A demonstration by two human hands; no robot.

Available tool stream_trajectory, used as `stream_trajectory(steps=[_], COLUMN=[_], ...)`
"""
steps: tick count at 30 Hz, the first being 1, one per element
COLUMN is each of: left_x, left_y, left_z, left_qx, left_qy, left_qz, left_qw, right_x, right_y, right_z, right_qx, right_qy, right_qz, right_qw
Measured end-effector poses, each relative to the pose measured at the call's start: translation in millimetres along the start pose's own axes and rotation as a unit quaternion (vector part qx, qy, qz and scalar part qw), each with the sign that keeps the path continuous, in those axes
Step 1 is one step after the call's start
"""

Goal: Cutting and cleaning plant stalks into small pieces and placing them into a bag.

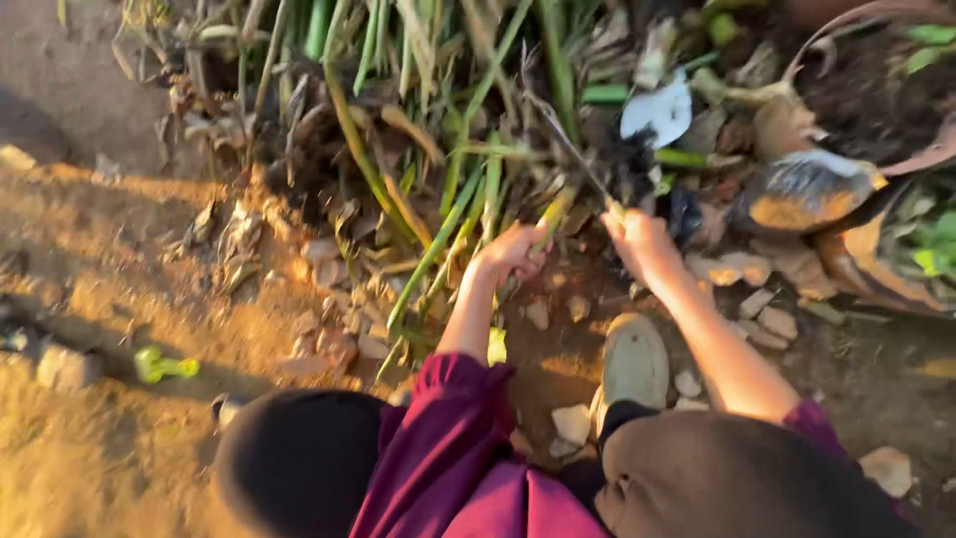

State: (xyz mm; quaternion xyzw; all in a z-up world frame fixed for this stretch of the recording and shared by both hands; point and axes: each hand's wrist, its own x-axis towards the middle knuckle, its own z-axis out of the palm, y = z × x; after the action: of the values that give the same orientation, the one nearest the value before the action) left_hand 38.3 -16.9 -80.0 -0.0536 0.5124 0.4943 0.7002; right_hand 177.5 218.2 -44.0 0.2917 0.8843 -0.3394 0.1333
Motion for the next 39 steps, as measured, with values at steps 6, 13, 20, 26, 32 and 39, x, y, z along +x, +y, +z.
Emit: stream_trajectory(steps=[6, 13, 20, 26, 32, 39], left_x=[-19, -27, -22, -8, -30, -32], left_y=[10, 24, 19, -3, 17, 41], left_z=[27, 24, 29, 20, 28, 16], left_qx=[-0.016, 0.004, 0.056, 0.037, -0.116, -0.135], left_qy=[0.075, 0.085, 0.092, 0.046, -0.005, -0.011], left_qz=[0.024, -0.021, -0.036, 0.035, 0.003, -0.051], left_qw=[0.997, 0.996, 0.994, 0.998, 0.993, 0.989], right_x=[11, -52, -7, 23, 27, -11], right_y=[10, -111, -23, 30, 0, -55], right_z=[-10, -113, -4, 26, -28, -57], right_qx=[0.341, 0.169, 0.022, -0.015, 0.409, 0.073], right_qy=[-0.179, 0.177, 0.152, 0.073, -0.254, -0.023], right_qz=[0.153, -0.176, -0.214, -0.069, 0.182, -0.022], right_qw=[0.910, 0.954, 0.965, 0.995, 0.857, 0.997])
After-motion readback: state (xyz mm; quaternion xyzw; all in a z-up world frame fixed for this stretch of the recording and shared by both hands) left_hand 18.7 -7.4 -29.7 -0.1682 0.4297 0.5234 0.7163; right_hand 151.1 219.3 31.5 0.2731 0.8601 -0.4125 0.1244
